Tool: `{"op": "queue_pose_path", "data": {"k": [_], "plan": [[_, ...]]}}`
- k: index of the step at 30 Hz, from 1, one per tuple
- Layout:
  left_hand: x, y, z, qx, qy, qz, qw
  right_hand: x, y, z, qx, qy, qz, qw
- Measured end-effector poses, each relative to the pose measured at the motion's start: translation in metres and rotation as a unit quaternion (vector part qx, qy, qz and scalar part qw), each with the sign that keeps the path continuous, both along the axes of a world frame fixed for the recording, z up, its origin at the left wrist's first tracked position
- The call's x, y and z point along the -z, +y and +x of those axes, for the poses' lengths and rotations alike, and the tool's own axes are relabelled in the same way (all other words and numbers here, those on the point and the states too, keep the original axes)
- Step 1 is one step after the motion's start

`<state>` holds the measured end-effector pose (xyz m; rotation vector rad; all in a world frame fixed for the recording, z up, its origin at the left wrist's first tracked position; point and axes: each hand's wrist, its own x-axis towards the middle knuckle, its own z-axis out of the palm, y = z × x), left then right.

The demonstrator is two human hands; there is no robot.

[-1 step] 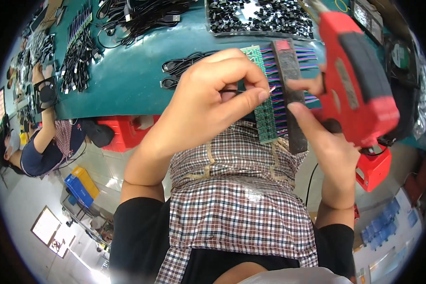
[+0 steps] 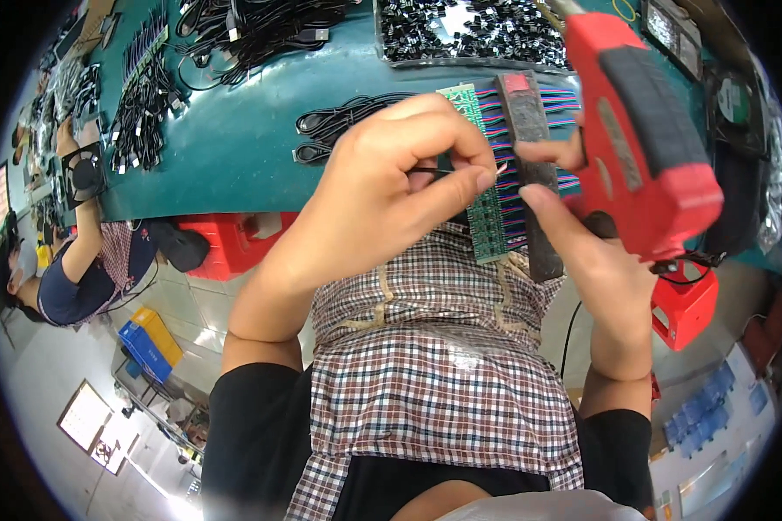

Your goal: The person connects wires from cables onto circuit boards by soldering them to the board with a soldering gun.

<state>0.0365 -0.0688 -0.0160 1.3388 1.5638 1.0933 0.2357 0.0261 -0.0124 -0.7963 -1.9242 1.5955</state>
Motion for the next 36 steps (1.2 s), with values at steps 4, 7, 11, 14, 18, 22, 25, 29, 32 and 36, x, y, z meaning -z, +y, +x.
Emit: {"op": "queue_pose_path", "data": {"k": [4, 7, 11, 14, 18, 22, 25, 29, 32, 36], "plan": [[0.007, 0.001, 0.009, 0.020, -0.007, 0.032, 0.999, 0.006, -0.001, -0.003, 0.011, -0.007, 0.008, 1.000], [0.011, 0.000, 0.023, -0.049, 0.067, 0.050, 0.995, 0.009, -0.006, 0.000, 0.054, -0.057, 0.015, 0.997], [0.008, -0.002, 0.043, -0.119, 0.214, 0.077, 0.966, 0.001, -0.010, -0.004, 0.054, -0.103, 0.027, 0.993], [0.012, -0.002, 0.042, -0.115, 0.224, 0.074, 0.965, 0.011, -0.010, -0.002, 0.076, -0.088, 0.054, 0.992], [0.009, 0.002, 0.038, -0.127, 0.150, 0.039, 0.980, 0.017, -0.011, -0.004, 0.098, -0.034, 0.044, 0.994], [0.011, -0.001, 0.022, -0.097, 0.138, 0.003, 0.986, 0.009, -0.012, -0.002, 0.078, -0.046, -0.010, 0.996], [0.014, -0.002, 0.023, -0.124, 0.013, -0.063, 0.990, 0.012, -0.008, 0.002, 0.031, -0.082, 0.071, 0.994], [0.016, -0.002, 0.023, -0.113, -0.039, -0.083, 0.989, 0.014, -0.003, 0.004, -0.016, -0.121, 0.150, 0.981], [0.018, -0.003, 0.022, -0.106, -0.052, -0.083, 0.990, 0.015, -0.007, 0.002, 0.001, -0.090, 0.094, 0.991], [0.019, -0.004, 0.023, -0.114, -0.084, -0.097, 0.985, 0.019, -0.013, 0.000, 0.055, -0.068, 0.029, 0.996]]}}
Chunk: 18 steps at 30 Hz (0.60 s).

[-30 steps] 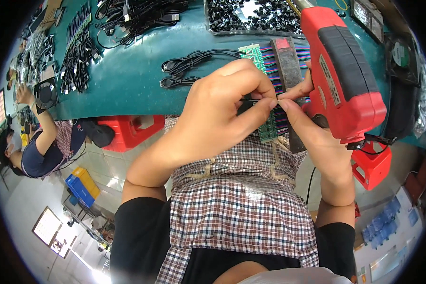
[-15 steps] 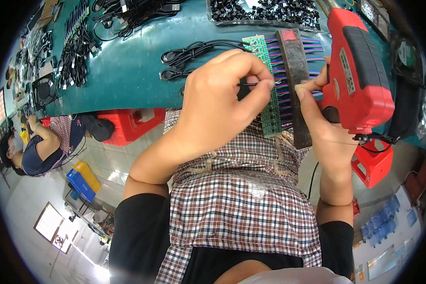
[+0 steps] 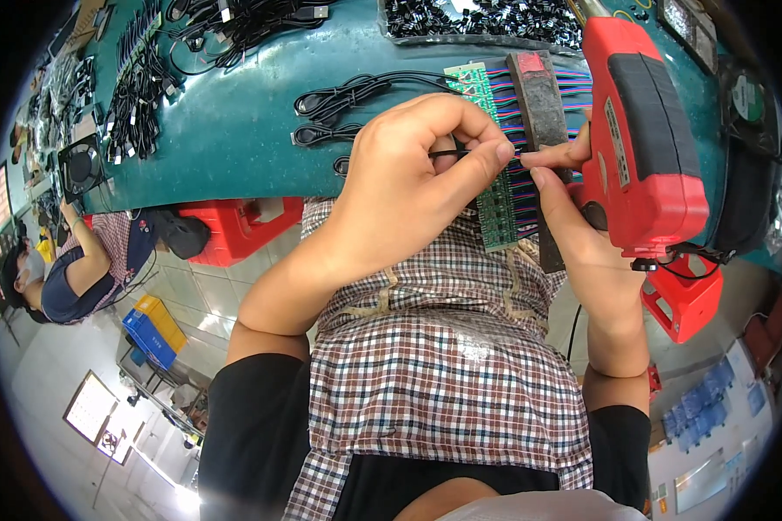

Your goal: The person connects wires from cables onto circuit boards by soldering them to the board with a soldering gun.

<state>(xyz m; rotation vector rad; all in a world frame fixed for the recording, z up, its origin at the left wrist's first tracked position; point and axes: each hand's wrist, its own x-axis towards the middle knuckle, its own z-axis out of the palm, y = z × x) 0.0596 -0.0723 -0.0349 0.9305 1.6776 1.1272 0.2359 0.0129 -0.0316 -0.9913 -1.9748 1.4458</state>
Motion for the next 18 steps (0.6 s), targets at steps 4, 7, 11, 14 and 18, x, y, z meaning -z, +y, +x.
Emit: {"op": "queue_pose_path", "data": {"k": [4, 7, 11, 14, 18], "plan": [[-0.001, 0.001, 0.000, 0.001, -0.024, -0.002, 1.000, 0.001, 0.001, -0.001, 0.007, 0.010, -0.018, 1.000], [0.003, 0.000, 0.001, 0.020, 0.002, 0.014, 1.000, -0.001, 0.000, -0.007, 0.024, 0.045, -0.020, 0.998], [-0.003, 0.001, 0.000, 0.043, 0.049, 0.047, 0.997, 0.004, 0.003, 0.001, 0.025, 0.047, -0.066, 0.996], [-0.004, -0.001, 0.003, 0.057, 0.067, 0.033, 0.996, 0.002, 0.003, 0.002, 0.008, 0.006, -0.043, 0.999], [-0.012, 0.000, 0.004, 0.059, 0.143, 0.014, 0.988, -0.010, 0.001, -0.002, -0.011, -0.034, 0.008, 0.999]]}}
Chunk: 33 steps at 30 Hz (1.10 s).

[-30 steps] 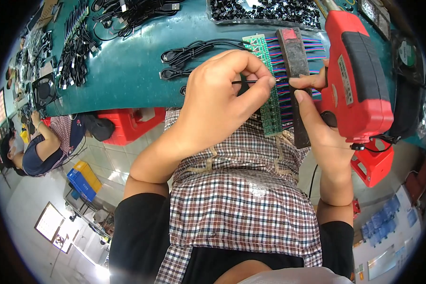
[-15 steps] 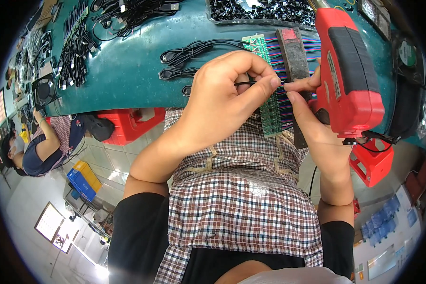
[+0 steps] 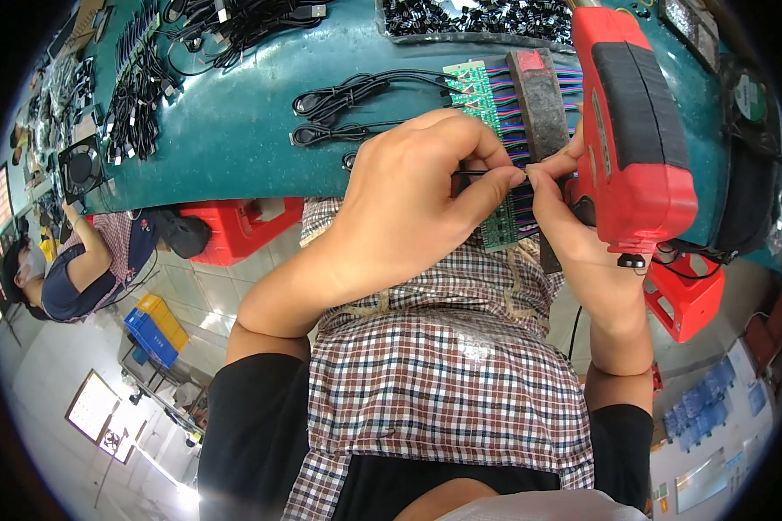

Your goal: The person connects wires from cables onto circuit boards by soldering them to the board with a soldering gun.

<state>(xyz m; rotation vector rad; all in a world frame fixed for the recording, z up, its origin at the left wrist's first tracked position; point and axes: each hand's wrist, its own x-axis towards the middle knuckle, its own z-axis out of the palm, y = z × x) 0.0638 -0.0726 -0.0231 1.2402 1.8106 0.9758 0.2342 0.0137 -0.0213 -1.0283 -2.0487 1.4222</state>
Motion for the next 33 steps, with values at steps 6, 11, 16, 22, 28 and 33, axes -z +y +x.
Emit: {"op": "queue_pose_path", "data": {"k": [6, 11, 16, 22, 28, 33], "plan": [[0.005, 0.005, -0.010, -0.043, 0.101, 0.016, 0.994, -0.002, -0.001, 0.008, 0.048, -0.001, 0.071, 0.996], [0.021, 0.013, -0.019, -0.055, 0.183, 0.019, 0.981, -0.015, -0.014, 0.030, 0.112, 0.002, -0.049, 0.993], [0.023, 0.016, -0.024, -0.032, 0.197, 0.011, 0.980, -0.017, -0.020, 0.070, 0.057, -0.014, -0.002, 0.998], [0.020, 0.019, -0.028, -0.023, 0.140, -0.031, 0.989, -0.009, -0.042, 0.080, 0.095, 0.035, -0.092, 0.991], [0.023, 0.019, -0.024, -0.026, 0.174, -0.014, 0.984, -0.011, -0.052, 0.089, 0.095, -0.030, -0.160, 0.982], [0.024, 0.017, -0.021, -0.021, 0.228, 0.009, 0.973, -0.006, -0.051, 0.095, 0.024, -0.084, -0.098, 0.991]]}}
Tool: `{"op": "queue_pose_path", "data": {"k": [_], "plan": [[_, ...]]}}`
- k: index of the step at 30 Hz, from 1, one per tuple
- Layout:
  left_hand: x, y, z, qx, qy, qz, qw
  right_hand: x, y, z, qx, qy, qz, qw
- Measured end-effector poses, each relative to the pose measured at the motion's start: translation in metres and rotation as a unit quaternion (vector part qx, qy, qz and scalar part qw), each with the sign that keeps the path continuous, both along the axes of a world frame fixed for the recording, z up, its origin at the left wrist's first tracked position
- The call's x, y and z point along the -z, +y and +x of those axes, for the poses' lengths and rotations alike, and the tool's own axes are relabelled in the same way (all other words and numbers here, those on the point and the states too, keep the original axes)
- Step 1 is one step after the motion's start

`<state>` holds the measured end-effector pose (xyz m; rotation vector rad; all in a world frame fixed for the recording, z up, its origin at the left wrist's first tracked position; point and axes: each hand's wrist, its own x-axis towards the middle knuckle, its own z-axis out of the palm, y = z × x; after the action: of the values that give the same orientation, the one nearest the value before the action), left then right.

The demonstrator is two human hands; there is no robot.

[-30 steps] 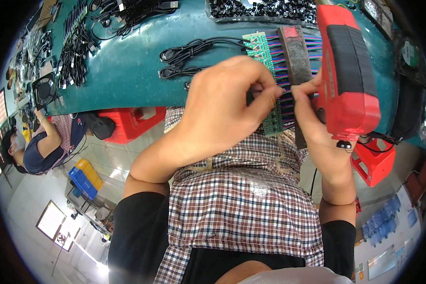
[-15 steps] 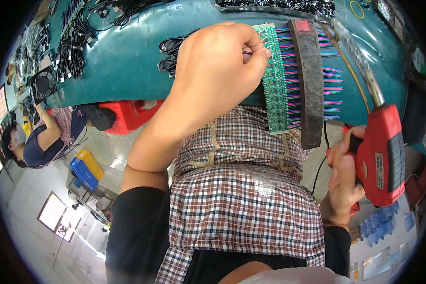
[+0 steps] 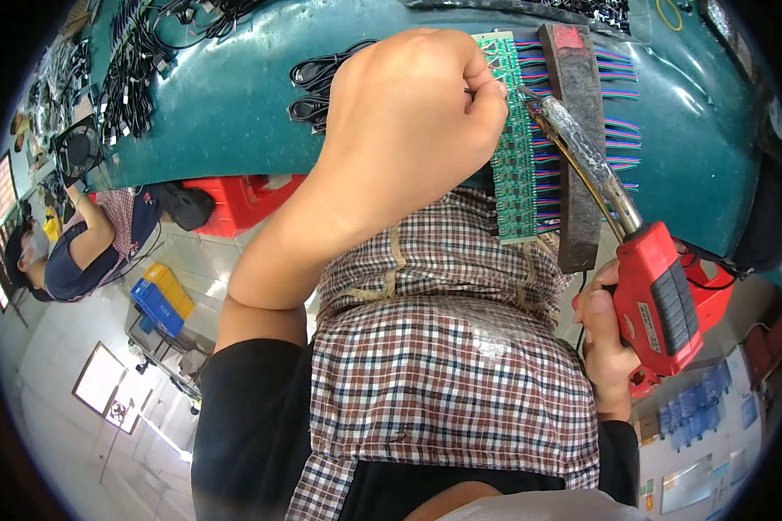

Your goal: The person connects wires from cables onto circuit boards by soldering them to the board with a soldering gun.

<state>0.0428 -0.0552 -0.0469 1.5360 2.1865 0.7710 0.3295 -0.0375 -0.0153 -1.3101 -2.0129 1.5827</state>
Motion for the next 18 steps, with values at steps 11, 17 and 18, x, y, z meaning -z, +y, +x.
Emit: {"op": "queue_pose_path", "data": {"k": [11, 17, 18], "plan": [[0.0028, -0.0009, 0.0024, -0.004, 0.024, 0.016, 1.000, 0.0007, -0.0011, -0.0042, -0.031, -0.024, -0.018, 0.999], [0.0033, 0.0003, 0.0030, -0.001, 0.031, 0.017, 0.999, 0.0037, -0.0009, -0.0037, -0.028, -0.027, -0.031, 0.999], [0.0037, 0.0007, 0.0030, -0.001, 0.031, 0.017, 0.999, 0.0046, -0.0007, -0.0031, -0.023, -0.022, -0.022, 0.999]]}}
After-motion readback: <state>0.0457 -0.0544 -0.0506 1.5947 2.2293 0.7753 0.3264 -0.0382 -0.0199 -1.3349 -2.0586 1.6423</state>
